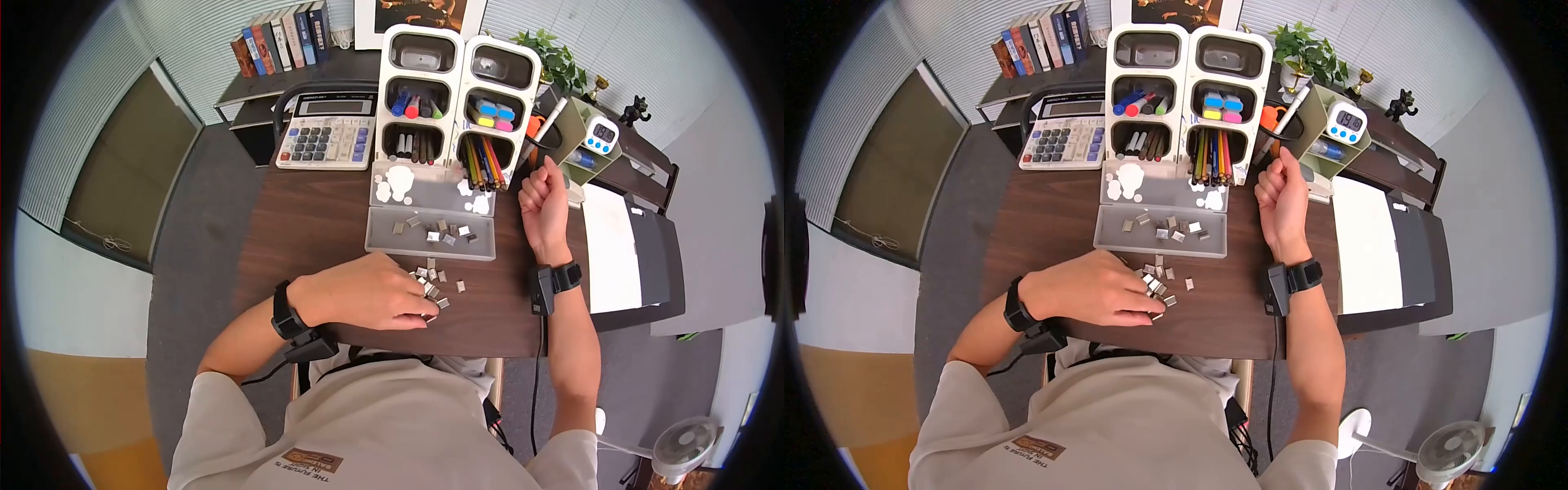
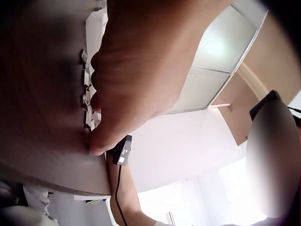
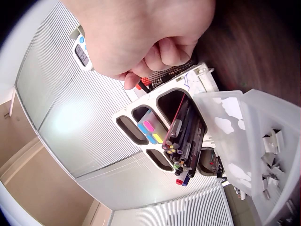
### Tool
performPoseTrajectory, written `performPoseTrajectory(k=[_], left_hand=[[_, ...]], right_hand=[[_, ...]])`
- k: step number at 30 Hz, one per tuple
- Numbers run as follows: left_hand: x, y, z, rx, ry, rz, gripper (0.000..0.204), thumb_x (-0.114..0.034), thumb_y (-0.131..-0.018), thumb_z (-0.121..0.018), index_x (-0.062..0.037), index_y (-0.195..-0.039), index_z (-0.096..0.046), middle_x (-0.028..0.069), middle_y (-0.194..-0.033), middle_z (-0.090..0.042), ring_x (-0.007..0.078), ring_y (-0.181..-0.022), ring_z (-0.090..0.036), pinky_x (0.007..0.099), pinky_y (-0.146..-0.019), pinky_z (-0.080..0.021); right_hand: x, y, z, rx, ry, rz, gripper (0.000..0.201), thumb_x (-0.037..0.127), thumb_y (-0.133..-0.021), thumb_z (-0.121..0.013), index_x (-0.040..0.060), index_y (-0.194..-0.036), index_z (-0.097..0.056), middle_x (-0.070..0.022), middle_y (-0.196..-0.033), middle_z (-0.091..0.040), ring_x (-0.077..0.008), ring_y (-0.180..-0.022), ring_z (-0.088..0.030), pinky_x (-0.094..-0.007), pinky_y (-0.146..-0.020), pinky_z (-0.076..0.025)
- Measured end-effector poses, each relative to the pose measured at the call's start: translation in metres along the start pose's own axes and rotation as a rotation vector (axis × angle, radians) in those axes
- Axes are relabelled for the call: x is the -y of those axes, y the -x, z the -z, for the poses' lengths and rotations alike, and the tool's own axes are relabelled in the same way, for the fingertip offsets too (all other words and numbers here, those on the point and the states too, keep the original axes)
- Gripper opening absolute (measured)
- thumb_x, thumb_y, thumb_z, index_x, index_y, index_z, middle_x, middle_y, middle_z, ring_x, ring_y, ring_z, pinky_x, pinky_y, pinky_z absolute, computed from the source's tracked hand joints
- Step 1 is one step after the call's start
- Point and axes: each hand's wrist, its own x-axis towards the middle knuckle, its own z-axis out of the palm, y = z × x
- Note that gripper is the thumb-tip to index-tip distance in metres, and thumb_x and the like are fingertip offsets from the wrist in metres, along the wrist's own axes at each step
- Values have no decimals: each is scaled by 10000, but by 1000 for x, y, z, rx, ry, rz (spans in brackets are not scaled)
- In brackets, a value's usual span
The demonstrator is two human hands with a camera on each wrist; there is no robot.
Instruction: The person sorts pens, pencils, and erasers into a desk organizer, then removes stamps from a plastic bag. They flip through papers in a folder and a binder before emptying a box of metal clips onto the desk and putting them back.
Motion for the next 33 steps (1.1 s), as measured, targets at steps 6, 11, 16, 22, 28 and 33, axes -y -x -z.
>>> performPoseTrajectory(k=[6, 11, 16, 22, 28, 33], left_hand=[[-2, -1, -4, 6, 49, -3, 122, -183, -907, -761, -98, -992, -740, 36, -727, -667, 228, -618, -632, 358, -560, -504], [-3, -2, 0, 56, 86, 46, 74, -128, -875, -744, -94, -934, -715, 40, -736, -674, 241, -621, -634, 366, -565, -503], [0, -3, 24, -152, -90, 160, 130, -141, -822, -782, -124, -937, -724, 30, -629, -596, 212, -536, -579, 334, -511, -450], [23, 14, 53, -236, -139, 450, 201, -69, -812, -780, -104, -1007, -745, 11, -570, -369, 152, -506, -366, 328, -509, -346], [28, 16, 52, -202, -214, 562, 241, -83, -857, -775, -92, -1097, -757, 22, -588, -372, 159, -521, -382, 341, -531, -369], [28, 15, 48, -262, -166, 510, 157, -94, -879, -773, -83, -1036, -779, 34, -591, -387, 157, -523, -396, 346, -526, -369]], right_hand=[[0, 1, -1, -3, 37, 8, 357, 290, -1087, -559, 161, -765, -473, 92, -617, -248, -51, -518, -215, -253, -471, -197], [0, 1, 0, -12, 35, 28, 364, 305, -1085, -558, 155, -763, -479, 90, -614, -241, -59, -522, -217, -261, -475, -198], [4, 4, 1, -20, 44, 47, 350, 288, -1090, -553, 148, -776, -490, 95, -615, -250, -54, -517, -219, -257, -474, -202], [2, 1, 4, -18, 43, 63, 337, 295, -1077, -578, 139, -788, -503, 102, -610, -278, -44, -511, -236, -247, -475, -209], [2, 3, 3, -24, 62, 60, 329, 298, -1062, -601, 138, -790, -507, 106, -604, -289, -41, -504, -248, -248, -475, -212], [3, 4, 2, -10, 80, 46, 317, 297, -1057, -609, 136, -801, -514, 105, -617, -289, -38, -513, -254, -244, -482, -216]])
